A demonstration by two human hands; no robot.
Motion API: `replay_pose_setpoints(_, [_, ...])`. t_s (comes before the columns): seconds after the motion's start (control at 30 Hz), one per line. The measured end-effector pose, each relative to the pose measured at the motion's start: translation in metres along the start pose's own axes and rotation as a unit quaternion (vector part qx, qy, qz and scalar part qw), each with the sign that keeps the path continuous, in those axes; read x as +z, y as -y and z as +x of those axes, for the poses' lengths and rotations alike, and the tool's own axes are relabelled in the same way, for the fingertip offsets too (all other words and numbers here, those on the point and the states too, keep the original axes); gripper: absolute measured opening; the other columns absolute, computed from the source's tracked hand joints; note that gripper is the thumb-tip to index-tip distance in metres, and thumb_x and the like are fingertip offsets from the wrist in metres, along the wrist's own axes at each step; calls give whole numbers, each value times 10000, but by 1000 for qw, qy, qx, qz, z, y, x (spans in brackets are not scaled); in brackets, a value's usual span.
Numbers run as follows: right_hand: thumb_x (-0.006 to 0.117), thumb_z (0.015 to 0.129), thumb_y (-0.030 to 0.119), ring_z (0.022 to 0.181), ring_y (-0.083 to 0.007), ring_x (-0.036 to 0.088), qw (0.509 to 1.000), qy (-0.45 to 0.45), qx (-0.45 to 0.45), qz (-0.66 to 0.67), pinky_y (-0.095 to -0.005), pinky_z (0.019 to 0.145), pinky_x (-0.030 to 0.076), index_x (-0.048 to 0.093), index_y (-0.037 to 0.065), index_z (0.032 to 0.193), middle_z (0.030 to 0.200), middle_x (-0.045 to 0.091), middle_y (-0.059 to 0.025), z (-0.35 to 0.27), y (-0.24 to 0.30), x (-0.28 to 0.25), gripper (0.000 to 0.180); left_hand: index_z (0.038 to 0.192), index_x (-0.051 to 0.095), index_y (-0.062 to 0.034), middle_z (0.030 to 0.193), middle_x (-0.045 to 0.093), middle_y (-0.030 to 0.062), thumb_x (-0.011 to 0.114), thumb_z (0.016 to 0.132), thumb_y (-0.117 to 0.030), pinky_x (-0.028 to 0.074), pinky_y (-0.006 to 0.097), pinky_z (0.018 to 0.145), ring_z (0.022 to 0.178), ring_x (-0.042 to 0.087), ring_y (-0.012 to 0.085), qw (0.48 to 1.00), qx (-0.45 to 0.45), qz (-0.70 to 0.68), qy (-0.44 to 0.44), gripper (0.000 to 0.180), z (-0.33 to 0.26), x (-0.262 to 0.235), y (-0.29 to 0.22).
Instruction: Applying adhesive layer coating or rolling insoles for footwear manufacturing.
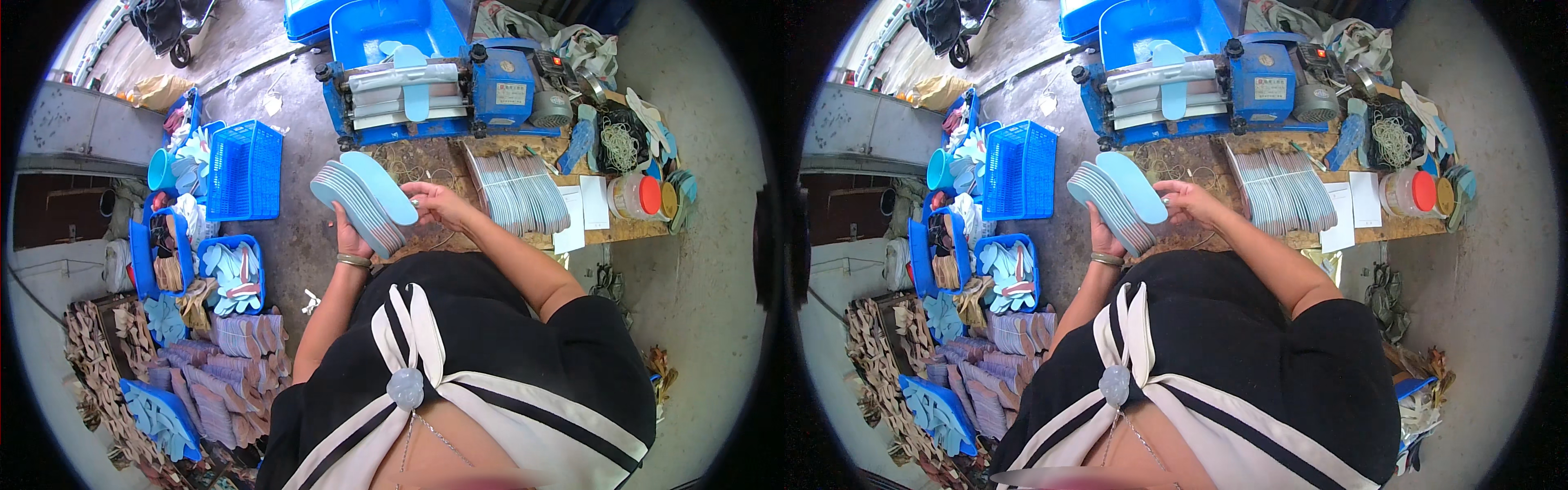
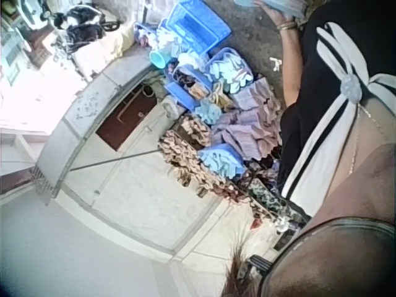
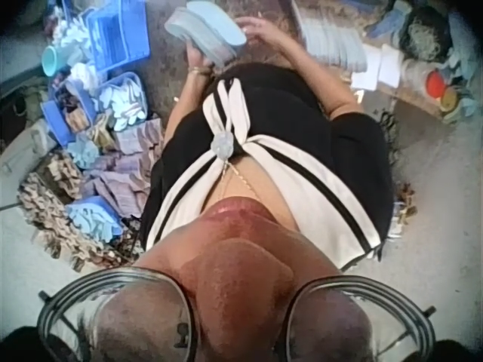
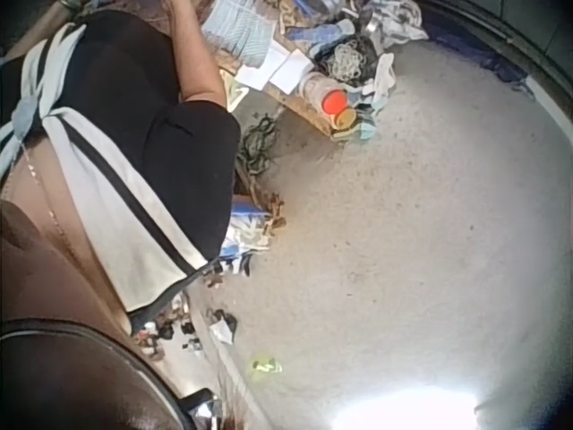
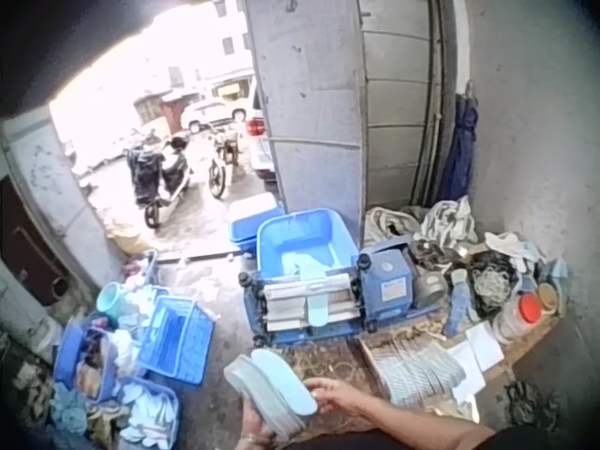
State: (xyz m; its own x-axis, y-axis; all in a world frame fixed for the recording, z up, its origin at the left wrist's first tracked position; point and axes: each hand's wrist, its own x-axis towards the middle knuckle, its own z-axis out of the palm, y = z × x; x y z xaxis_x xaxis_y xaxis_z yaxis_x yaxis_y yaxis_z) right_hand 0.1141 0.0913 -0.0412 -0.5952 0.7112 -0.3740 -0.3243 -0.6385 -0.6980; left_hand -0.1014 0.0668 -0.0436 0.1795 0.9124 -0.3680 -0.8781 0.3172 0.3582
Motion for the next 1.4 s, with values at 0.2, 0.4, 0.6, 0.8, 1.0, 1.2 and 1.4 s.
replay_pose_setpoints(0.2, [521, 818, 55, 675, -66, 577, 999, -49, -6, -9, -178, 585, 486, 527, 24, 1117, 885, 617, -36, 0, -4, -2, 300, 1223, 414, -18, 1157, 512, 141, 412, 832, -570, 426, 422, 900, 1043, 514, 278, 1000, -25, -13, -5, 676, 3, 3, 6])
replay_pose_setpoints(0.4, [490, 774, 23, 645, -66, 557, 988, -118, -50, -85, -184, 583, 463, 640, 20, 945, 796, 629, -32, -8, 7, -13, 227, 1180, 457, -21, 1076, 556, 144, 434, 828, -567, 456, 406, 832, 948, 554, 266, 998, -32, 47, -38, 651, -3, 11, 8])
replay_pose_setpoints(0.6, [466, 733, 35, 568, -69, 493, 950, -212, -123, -194, -212, 524, 406, 670, 38, 885, 733, 611, -16, 2, 21, -46, 255, 1152, 478, -43, 1035, 571, 100, 478, 818, -549, 466, 406, 812, 915, 560, 252, 996, -29, 48, -65, 606, -5, 4, 7])
replay_pose_setpoints(0.8, [454, 755, 43, 536, -55, 460, 951, -232, -142, -145, -183, 500, 360, 656, 40, 855, 704, 587, 1, 17, 34, -66, 225, 1165, 469, -52, 1067, 560, 96, 486, 818, -538, 455, 419, 833, 939, 554, 256, 998, -26, 31, -51, 598, -7, -1, 7])
replay_pose_setpoints(1.0, [468, 795, 79, 562, -57, 496, 958, -223, -139, -115, -173, 513, 375, 639, 42, 835, 733, 595, -5, 27, 36, -78, 180, 1168, 471, -62, 1077, 559, 87, 461, 830, -535, 443, 432, 859, 966, 546, 257, 998, -20, 20, -48, 582, -15, 7, 6])
replay_pose_setpoints(1.2, [470, 797, 85, 599, -62, 522, 959, -221, -129, -125, -177, 540, 400, 633, 47, 825, 754, 601, 0, 38, 35, -85, 169, 1235, 398, -55, 1150, 518, 107, 482, 817, -543, 410, 474, 900, 1035, 514, 283, 999, -4, 33, -34, 648, -14, 4, 4])
replay_pose_setpoints(1.4, [483, 798, 94, 616, -66, 529, 955, -222, -148, -132, -192, 548, 413, 630, 57, 929, 787, 605, 0, 66, 52, -98, 200, 1215, 428, -58, 1137, 529, 114, 441, 833, -547, 420, 469, 894, 1028, 522, 287, 999, -28, 20, -25, 620, -10, 13, 2])
